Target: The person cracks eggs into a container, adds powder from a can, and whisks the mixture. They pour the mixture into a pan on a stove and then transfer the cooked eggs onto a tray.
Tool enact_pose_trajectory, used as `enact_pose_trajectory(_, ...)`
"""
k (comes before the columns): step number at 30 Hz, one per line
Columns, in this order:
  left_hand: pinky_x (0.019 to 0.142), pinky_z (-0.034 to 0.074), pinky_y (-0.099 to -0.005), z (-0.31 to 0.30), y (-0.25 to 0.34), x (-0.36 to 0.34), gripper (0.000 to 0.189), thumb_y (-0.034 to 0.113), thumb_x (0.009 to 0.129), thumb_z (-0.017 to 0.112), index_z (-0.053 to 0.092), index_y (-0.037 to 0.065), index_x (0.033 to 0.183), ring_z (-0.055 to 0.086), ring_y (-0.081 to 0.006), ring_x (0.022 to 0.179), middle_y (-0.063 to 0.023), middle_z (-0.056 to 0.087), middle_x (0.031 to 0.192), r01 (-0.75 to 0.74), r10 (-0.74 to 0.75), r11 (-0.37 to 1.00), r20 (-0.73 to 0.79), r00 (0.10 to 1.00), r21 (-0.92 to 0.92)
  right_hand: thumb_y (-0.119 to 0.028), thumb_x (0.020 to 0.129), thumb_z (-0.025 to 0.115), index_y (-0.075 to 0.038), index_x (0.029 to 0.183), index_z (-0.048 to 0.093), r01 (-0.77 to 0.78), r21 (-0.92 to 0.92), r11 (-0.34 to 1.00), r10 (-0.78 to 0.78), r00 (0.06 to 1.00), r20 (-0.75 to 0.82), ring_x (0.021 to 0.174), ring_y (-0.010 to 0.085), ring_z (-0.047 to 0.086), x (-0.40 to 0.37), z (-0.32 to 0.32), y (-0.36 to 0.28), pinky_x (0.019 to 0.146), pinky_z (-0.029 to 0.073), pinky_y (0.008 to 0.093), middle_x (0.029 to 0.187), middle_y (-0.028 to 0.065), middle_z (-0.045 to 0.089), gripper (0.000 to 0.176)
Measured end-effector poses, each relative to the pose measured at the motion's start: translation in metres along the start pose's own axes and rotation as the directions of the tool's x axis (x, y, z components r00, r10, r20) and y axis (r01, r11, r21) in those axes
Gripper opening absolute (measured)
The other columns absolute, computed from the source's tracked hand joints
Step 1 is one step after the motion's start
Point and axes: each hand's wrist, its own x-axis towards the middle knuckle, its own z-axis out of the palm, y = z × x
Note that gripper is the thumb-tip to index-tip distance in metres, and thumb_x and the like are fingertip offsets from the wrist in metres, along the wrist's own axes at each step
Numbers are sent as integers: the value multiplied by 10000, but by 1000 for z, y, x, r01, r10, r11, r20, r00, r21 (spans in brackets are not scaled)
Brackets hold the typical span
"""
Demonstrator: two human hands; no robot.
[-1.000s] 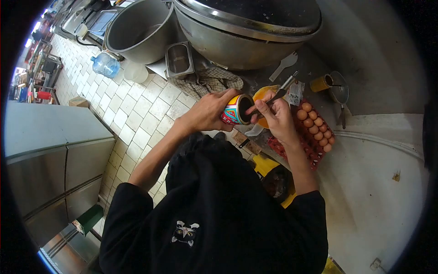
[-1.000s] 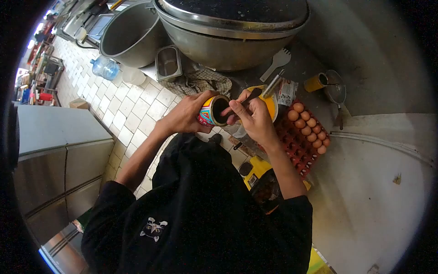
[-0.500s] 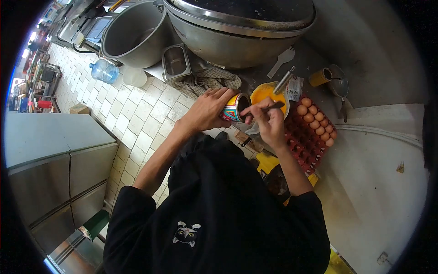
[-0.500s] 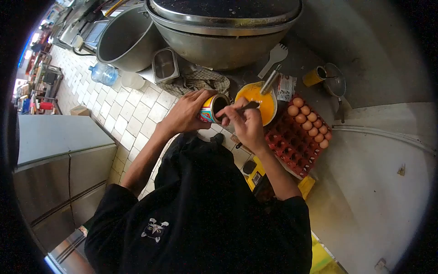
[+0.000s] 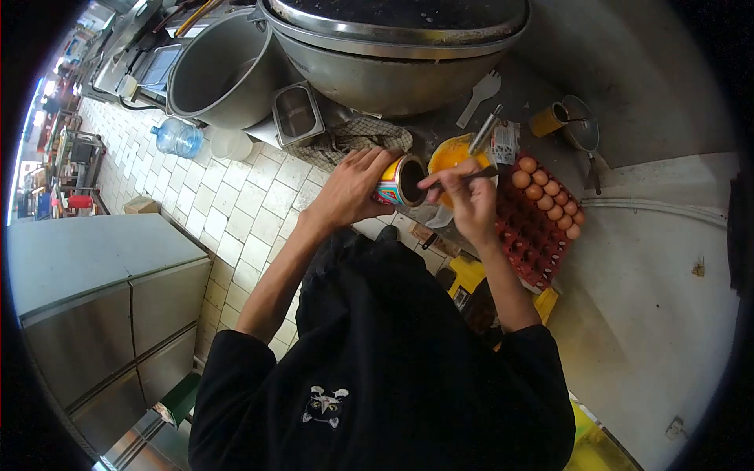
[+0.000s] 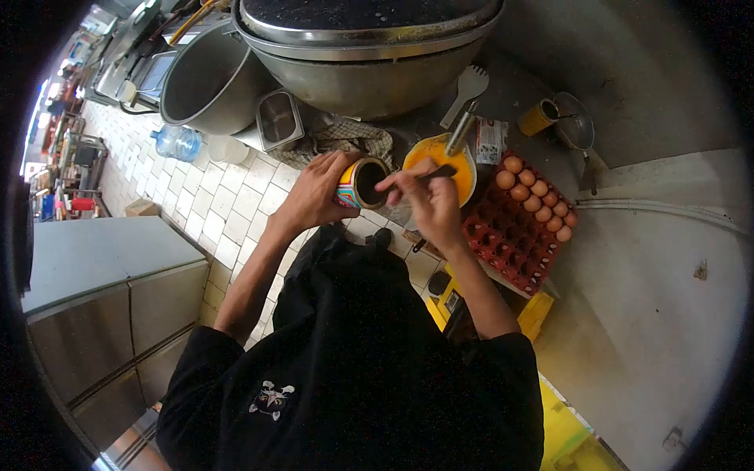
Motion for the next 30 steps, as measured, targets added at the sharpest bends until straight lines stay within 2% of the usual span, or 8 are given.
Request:
enact_pose_trajectory(3,960,444,-446,-2,2,1,796,164,553,846,479,81,1254,571,-359,1084,-143,586,1127,-11,11,1000,6,1000,12,-218,1016,510,-24,951,538,34,-131,991,-39,999,-36,697,97,621,-1,2,8,670,522,239,939,124,701,207)
enact_pose_trajectory(4,960,444,-446,-2,2,2,793,158,550,843,480,79,1250,574,-358,1079,-143,587,1118,-23,22,1000,4,1000,18,-226,1015,513,-23,956,545,159,-158,975,-155,987,39,688,98,620,-3,7,9,658,523,241,924,121,704,214)
enact_pose_trajectory(7,949,434,-427,2,-2,0,764,201,594,830,474,60,1254,558,-347,1102,-151,585,1128,-28,28,1000,4,1000,-8,-218,1008,531,-21,965,545,-20,27,999,20,1000,-7,692,97,619,0,5,-2,657,518,245,907,111,704,203)
enact_pose_trajectory(12,964,438,-436,3,-2,0,790,163,557,837,475,71,1252,571,-359,1082,-147,591,1114,4,-4,1000,2,1000,-19,-199,1010,525,-24,923,531,90,-155,984,-83,995,53,676,97,611,-7,9,6,629,517,232,899,121,702,195)
enact_pose_trajectory(16,939,433,-426,3,-2,-2,793,182,578,832,467,71,1274,559,-355,1091,-154,584,1131,-14,15,1000,-6,1000,17,-206,1013,520,-29,924,527,85,-56,995,-93,984,-153,676,94,602,-2,4,10,627,505,241,899,123,700,199)
enact_pose_trajectory(19,935,437,-423,1,-2,-1,799,168,572,830,465,69,1277,564,-361,1072,-156,583,1127,-7,7,1000,1,1000,-29,-204,1013,518,-32,932,518,52,-13,999,-52,999,1,675,97,601,-9,9,6,641,514,240,906,130,702,190)
enact_pose_trajectory(20,934,439,-423,1,0,-2,800,166,571,830,465,68,1277,565,-362,1069,-157,582,1125,-2,2,1000,2,1000,-31,-202,1008,529,-34,933,514,2,58,998,2,997,-75,678,95,599,-7,4,4,647,514,241,905,127,703,184)
enact_pose_trajectory(30,978,438,-452,9,0,-1,820,169,540,843,478,83,1269,565,-369,1097,-141,582,1143,16,-17,1000,78,997,8,-199,1008,528,-37,934,552,195,-151,969,-206,976,-63,670,80,594,-15,7,21,636,505,226,897,96,704,180)
